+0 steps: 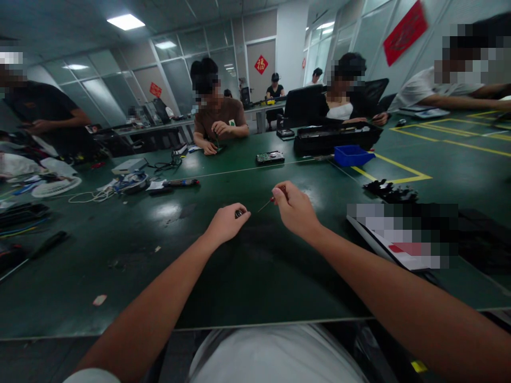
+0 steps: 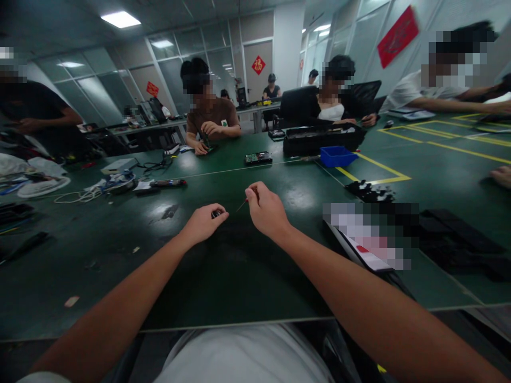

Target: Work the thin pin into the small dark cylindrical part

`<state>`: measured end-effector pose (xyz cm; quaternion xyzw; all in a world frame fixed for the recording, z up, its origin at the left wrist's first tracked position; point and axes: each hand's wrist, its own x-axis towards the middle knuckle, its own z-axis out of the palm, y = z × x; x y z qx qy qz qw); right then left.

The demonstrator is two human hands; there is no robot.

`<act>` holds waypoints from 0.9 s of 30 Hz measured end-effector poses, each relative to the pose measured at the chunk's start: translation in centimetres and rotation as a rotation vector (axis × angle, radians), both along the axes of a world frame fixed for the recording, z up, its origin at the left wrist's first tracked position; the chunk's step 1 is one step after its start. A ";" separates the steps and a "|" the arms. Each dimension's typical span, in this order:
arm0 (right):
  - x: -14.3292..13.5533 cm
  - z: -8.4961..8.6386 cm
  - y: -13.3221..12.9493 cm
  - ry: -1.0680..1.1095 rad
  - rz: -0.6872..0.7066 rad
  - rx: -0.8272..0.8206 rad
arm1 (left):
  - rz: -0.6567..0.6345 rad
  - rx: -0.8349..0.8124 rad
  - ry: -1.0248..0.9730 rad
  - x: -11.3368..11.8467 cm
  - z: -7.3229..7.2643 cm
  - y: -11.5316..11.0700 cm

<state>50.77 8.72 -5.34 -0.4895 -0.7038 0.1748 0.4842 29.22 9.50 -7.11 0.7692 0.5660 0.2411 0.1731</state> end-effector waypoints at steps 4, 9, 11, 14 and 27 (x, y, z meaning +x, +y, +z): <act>0.1 0.0 0.0 -0.008 0.004 -0.010 | 0.127 -0.088 -0.333 -1.9 1.0 0.7; 0.3 0.0 0.1 -0.008 0.009 -0.029 | 0.270 -0.191 -0.864 -4.5 2.8 1.2; 0.3 -0.1 0.2 -0.005 0.015 -0.035 | 0.348 -0.210 -1.056 -6.1 3.4 1.4; 0.3 -0.2 0.4 0.003 0.020 -0.044 | 0.465 -0.167 -1.195 -9.0 4.3 1.3; 0.1 -0.3 0.4 0.021 0.023 -0.073 | 0.972 0.084 -1.219 -22.6 7.4 -4.1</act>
